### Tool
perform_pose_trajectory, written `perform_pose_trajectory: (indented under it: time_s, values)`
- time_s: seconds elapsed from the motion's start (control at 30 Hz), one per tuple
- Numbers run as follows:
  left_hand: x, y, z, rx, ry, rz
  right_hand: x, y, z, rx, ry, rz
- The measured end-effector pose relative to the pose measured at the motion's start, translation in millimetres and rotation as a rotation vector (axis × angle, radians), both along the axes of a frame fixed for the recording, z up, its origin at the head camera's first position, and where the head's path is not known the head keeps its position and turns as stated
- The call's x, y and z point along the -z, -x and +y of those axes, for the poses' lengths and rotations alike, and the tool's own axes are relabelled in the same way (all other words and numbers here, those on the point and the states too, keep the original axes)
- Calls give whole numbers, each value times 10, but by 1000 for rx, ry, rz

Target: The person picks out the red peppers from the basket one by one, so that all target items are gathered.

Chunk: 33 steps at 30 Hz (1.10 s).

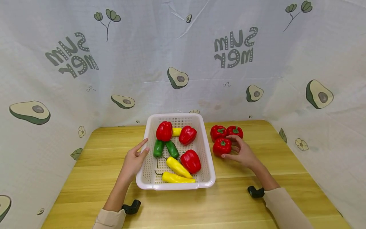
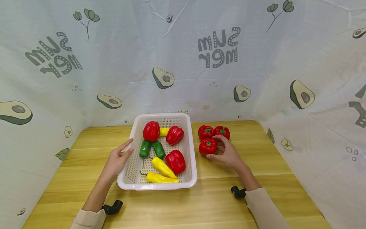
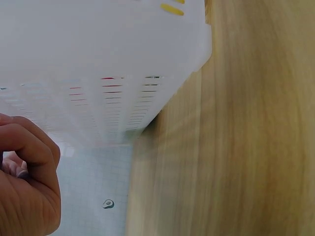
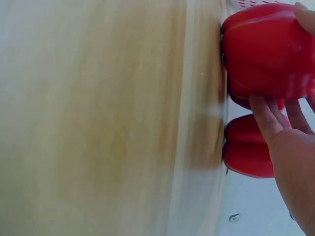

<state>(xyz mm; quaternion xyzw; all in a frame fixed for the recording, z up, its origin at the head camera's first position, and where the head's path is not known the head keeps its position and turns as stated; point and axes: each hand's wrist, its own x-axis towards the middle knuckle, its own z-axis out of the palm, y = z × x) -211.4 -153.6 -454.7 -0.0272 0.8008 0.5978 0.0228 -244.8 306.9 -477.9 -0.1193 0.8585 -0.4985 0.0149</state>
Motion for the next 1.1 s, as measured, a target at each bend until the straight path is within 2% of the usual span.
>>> perform_pose_trajectory:
  time_s: [0.4, 0.57, 0.83, 0.97, 1.1]
  values:
    - [-3, 8, -1, -2, -8, -6, -52, 11, -10, -36, -30, 49]
    - [-8, 15, -7, -1, 3, 0, -102, 18, -10, -45, -43, 99]
    - [-12, 12, -8, -7, 10, 0, -346, 21, -83, -21, -60, 192]
    - [-6, 11, -7, -6, 9, 4, -502, 29, -212, -30, -49, 190]
    - [6, 13, -2, 2, 4, 11, -619, 15, -386, -61, -9, 148]
